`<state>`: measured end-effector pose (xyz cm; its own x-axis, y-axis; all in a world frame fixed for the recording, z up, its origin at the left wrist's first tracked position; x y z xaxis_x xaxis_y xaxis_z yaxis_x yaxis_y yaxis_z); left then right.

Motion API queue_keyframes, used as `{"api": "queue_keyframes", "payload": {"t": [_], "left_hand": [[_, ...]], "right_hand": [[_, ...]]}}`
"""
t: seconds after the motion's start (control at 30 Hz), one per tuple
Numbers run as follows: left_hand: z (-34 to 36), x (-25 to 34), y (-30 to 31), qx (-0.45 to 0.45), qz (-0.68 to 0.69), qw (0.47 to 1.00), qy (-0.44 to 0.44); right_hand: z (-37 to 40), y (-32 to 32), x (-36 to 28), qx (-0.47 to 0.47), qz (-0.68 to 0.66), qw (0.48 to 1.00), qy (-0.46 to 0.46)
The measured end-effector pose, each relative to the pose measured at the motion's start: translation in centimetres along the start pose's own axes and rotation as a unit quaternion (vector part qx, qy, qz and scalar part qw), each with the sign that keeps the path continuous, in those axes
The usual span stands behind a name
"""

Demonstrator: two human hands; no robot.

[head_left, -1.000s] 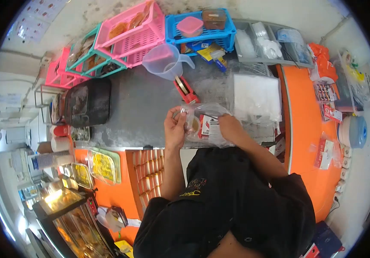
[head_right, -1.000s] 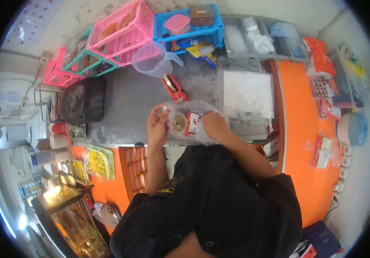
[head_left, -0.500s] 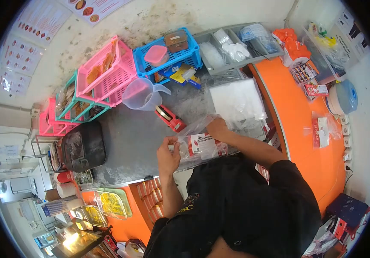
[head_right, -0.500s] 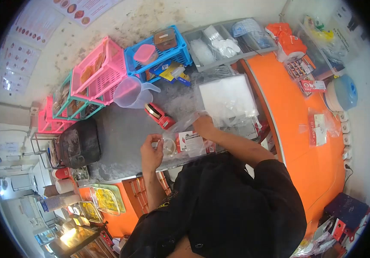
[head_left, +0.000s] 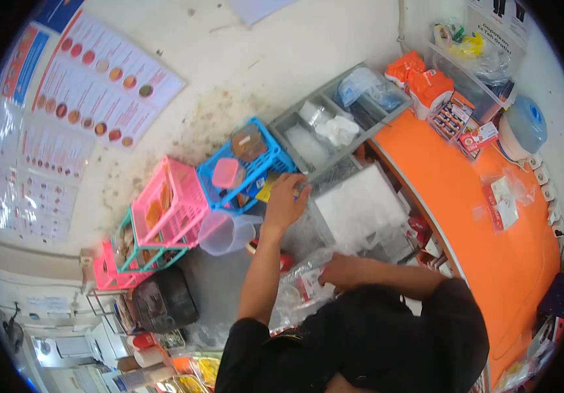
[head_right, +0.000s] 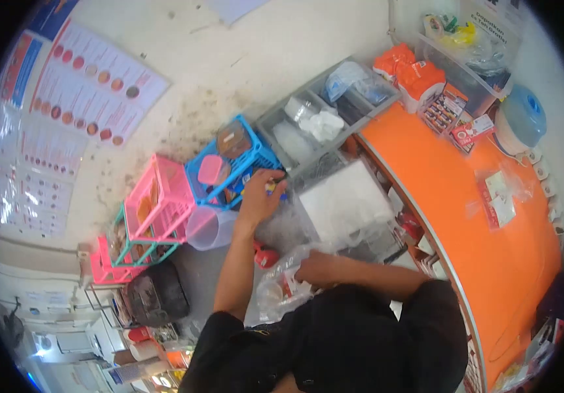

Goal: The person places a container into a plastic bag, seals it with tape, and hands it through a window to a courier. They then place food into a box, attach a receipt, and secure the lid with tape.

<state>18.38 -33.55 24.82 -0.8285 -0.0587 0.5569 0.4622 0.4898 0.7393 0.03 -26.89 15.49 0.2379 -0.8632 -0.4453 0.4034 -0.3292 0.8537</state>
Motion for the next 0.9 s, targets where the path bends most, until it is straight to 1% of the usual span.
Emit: {"api": "queue_keyframes", "payload": {"t": [0.03, 0.07, 0.1, 0.13, 0.17, 0.2, 0.23, 0.27, 0.3, 0.33, 0.37, 0.4, 0.43, 0.47, 0.5, 0.53, 0.57, 0.6, 0.63, 0.7, 0.73, 0.77, 0.8, 0.83, 0.87, 0.9], "left_hand": [[-3.2, -1.5, -2.1, -0.02, 0.0, 1.0, -0.009], [-6.1, -2.9, -4.3, -0.043, 0.001, 0.999, -0.016], [-8.8, -3.7, -6.2, -0.032, -0.029, 0.998, -0.043], [-11.3, -4.7, -8.1, -0.022, -0.058, 0.996, -0.071], [-13.8, -6.8, -10.5, -0.027, -0.057, 0.996, -0.069], [-15.9, -8.6, -12.6, -0.031, -0.057, 0.995, -0.069], [-17.4, -9.2, -14.4, -0.037, -0.056, 0.995, -0.075], [-19.0, -10.2, -15.9, -0.044, -0.104, 0.993, -0.031], [-20.5, -11.1, -17.1, -0.049, -0.15, 0.987, 0.013], [-21.7, -11.5, -18.2, -0.053, -0.146, 0.988, 0.004], [-22.6, -12.0, -19.4, -0.092, -0.197, 0.976, -0.012], [-23.0, -12.2, -20.2, -0.132, -0.247, 0.96, -0.025], [-23.6, -12.2, -20.3, -0.126, -0.268, 0.954, -0.052], [-24.6, -13.9, -20.9, -0.131, -0.265, 0.954, -0.05], [-25.8, -16.1, -20.6, -0.034, -0.155, 0.986, -0.056], [-26.0, -17.8, -19.6, 0.066, -0.045, 0.995, -0.057], [-25.8, -18.5, -17.7, 0.142, 0.047, 0.988, 0.025], [-25.6, -18.1, -15.0, 0.22, 0.137, 0.96, 0.103], [-25.8, -16.7, -12.5, 0.231, 0.132, 0.958, 0.105], [-24.7, -12.1, -6.3, 0.285, 0.196, 0.938, -0.018], [-23.9, -9.8, -2.8, 0.301, 0.188, 0.935, -0.015], [-22.3, -8.9, -0.1, 0.338, 0.387, 0.856, 0.05], [-19.8, -8.7, 0.9, 0.359, 0.568, 0.733, 0.108], [-17.3, -7.3, 1.5, 0.29, 0.601, 0.741, 0.077], [-14.2, -5.8, 1.7, 0.22, 0.628, 0.744, 0.049], [-10.3, -4.8, 0.8, 0.153, 0.568, 0.803, 0.099]], "right_hand": [[0.9, 1.9, -0.1, 0.041, -0.118, 0.992, 0.016], [1.7, 3.3, 0.2, 0.08, -0.237, 0.968, 0.033], [2.3, 3.4, 0.7, 0.086, -0.244, 0.965, 0.031], [2.9, 3.5, 1.9, 0.11, -0.314, 0.943, 0.008], [3.7, 3.3, 3.1, 0.134, -0.38, 0.915, -0.016], [4.7, 2.8, 3.7, 0.14, -0.384, 0.913, -0.018], [5.8, 2.0, 4.8, 0.162, -0.438, 0.883, -0.054], [7.1, 1.2, 6.1, 0.184, -0.488, 0.849, -0.09], [8.2, 0.3, 6.8, 0.192, -0.487, 0.847, -0.095], [9.7, -0.3, 7.9, 0.245, -0.468, 0.839, -0.127], [11.2, -0.6, 9.0, 0.295, -0.449, 0.828, -0.159], [12.1, -0.6, 9.3, 0.296, -0.453, 0.825, -0.165], [13.6, -0.5, 10.0, 0.332, -0.464, 0.797, -0.196], [14.8, -0.4, 10.7, 0.364, -0.474, 0.769, -0.225], [15.4, -0.6, 10.9, 0.358, -0.478, 0.769, -0.227], [16.0, -0.7, 11.5, 0.361, -0.489, 0.755, -0.246], [16.5, -0.7, 12.0, 0.362, -0.499, 0.743, -0.262], [16.3, -0.6, 12.2, 0.353, -0.499, 0.749, -0.257], [16.1, -0.3, 12.8, 0.358, -0.497, 0.748, -0.257], [15.7, 1.4, 13.4, 0.351, -0.49, 0.759, -0.246], [15.5, 3.2, 13.8, 0.368, -0.459, 0.767, -0.257], [15.4, 4.6, 14.1, 0.384, -0.43, 0.772, -0.268], [14.9, 4.5, 14.9, 0.413, -0.451, 0.752, -0.246], [14.2, 4.1, 15.8, 0.436, -0.472, 0.732, -0.224], [13.5, 5.4, 15.8, 0.502, -0.475, 0.7, -0.18], [12.2, 7.0, 15.0, 0.563, -0.479, 0.659, -0.138]]}}
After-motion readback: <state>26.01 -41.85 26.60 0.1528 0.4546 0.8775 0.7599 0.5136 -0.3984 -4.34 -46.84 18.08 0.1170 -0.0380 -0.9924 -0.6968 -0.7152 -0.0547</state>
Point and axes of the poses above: each hand's wrist, its own z-axis away from the middle knuckle, its own y-axis out of the back of the hand, x = y × z, the point moved 7 cm from there along -z, towards the middle knuckle, and after that the axes turned 7 degrees about -y, right-handed, at the moved point
